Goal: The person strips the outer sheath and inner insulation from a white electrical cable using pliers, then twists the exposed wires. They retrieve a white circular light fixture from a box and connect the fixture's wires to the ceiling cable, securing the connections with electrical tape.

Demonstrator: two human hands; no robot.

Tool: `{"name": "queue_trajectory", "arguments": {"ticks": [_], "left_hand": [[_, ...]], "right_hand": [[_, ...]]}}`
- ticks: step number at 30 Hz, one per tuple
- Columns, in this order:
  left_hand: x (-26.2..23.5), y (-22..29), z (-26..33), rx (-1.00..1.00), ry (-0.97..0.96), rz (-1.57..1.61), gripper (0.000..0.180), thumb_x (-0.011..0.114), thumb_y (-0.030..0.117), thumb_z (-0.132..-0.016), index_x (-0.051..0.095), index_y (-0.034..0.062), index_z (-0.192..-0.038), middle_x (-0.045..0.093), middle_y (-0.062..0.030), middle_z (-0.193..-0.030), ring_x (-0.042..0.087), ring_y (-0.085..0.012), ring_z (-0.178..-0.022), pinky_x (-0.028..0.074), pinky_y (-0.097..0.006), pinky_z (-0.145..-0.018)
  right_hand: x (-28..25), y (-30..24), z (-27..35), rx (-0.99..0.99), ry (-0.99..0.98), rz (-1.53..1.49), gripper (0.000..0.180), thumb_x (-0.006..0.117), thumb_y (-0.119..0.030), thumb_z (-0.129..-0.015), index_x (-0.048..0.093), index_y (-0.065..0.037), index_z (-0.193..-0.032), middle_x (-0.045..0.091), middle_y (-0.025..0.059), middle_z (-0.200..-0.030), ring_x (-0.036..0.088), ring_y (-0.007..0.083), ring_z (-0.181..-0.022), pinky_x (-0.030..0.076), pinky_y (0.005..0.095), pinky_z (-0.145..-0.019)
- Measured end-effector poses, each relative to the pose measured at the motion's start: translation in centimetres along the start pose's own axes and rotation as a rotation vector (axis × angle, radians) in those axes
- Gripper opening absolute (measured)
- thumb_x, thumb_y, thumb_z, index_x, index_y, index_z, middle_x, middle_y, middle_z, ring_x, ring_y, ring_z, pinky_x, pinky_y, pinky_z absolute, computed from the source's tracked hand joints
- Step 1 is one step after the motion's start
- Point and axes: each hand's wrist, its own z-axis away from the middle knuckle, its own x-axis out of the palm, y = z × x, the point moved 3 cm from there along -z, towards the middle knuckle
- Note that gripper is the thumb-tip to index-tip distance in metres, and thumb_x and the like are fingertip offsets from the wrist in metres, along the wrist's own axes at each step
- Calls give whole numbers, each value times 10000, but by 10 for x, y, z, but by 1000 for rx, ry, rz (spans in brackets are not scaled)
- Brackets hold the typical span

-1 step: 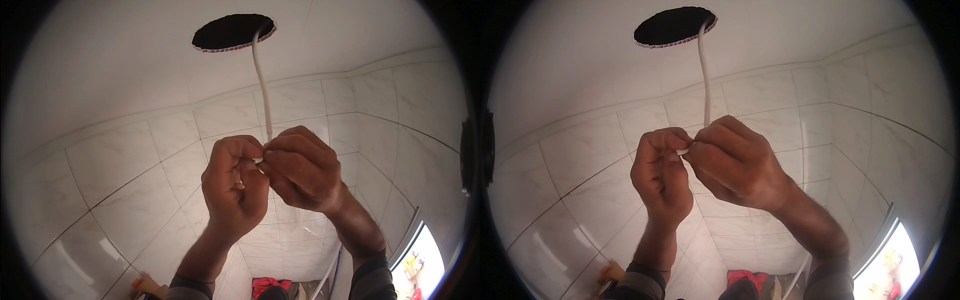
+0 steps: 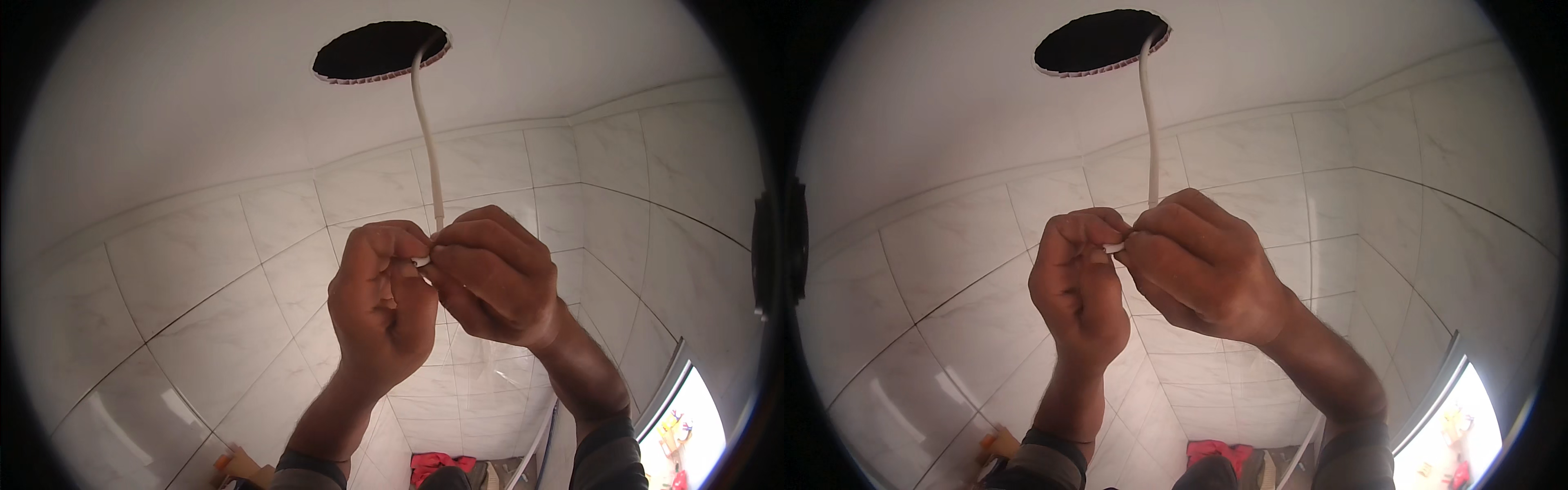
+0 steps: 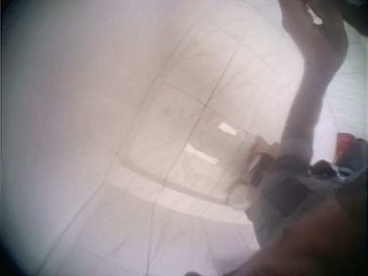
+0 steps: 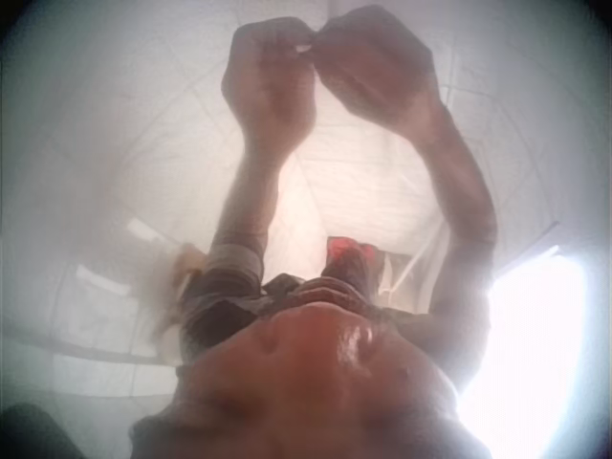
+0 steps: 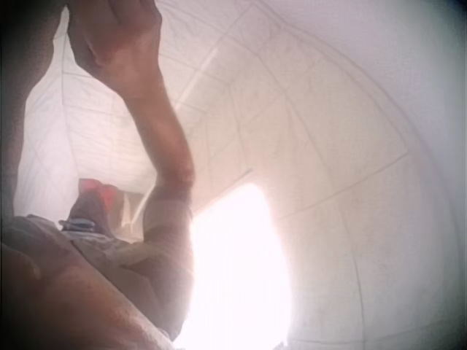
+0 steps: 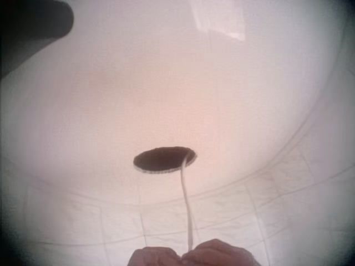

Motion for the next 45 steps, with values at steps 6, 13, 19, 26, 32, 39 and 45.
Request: {"name": "queue_trajectory", "arguments": {"ticks": [6,13,19,26,32,39,45], "left_hand": [[-3,-13,-2,-138,43,325,190,479,-111,-955,608,-28,-1067,693,-143,-1069,666,-137,-929,542,-251,-787],[-8,-20,4,-191,31,389,208,510,-136,-915,664,-36,-1014,706,-170,-1107,688,-181,-999,557,-296,-890],[-4,-21,3,-202,30,455,181,555,-153,-899,654,-28,-985,698,-139,-1062,694,-155,-949,588,-277,-824],[0,-25,3,-214,23,440,162,566,-149,-878,641,-29,-956,694,-126,-1027,702,-146,-913,607,-272,-796],[-1,-31,6,-244,20,421,154,561,-144,-884,642,-29,-946,693,-116,-1011,689,-118,-885,575,-225,-733],[-6,-37,12,-275,79,543,147,623,-140,-891,645,-34,-990,685,-121,-1026,690,-141,-899,586,-269,-797],[-4,-41,15,-92,29,380,184,751,-86,-880,648,-31,-1022,681,-127,-1052,685,-152,-924,578,-297,-832]], "right_hand": [[-1,2,-5,-1,5,32,253,822,33,-736,667,-40,-922,658,63,-846,646,212,-712,528,313,-554],[-4,-2,-2,29,-63,70,264,855,8,-720,707,-10,-938,727,141,-921,735,271,-808,609,337,-635],[0,-9,-4,17,-54,154,248,788,38,-731,637,10,-925,646,103,-836,667,254,-718,573,332,-570],[5,-7,2,-29,-7,218,263,763,50,-688,624,32,-911,634,119,-826,658,265,-694,566,335,-555],[2,1,9,44,-22,104,292,776,58,-683,648,15,-942,666,128,-869,679,274,-748,580,341,-602],[-6,10,6,181,-193,-134,260,786,67,-781,688,-49,-992,702,79,-951,693,240,-834,575,341,-665],[-5,9,6,273,-201,-210,232,763,56,-825,680,-54,-1012,684,72,-945,685,226,-873,566,342,-671]]}}
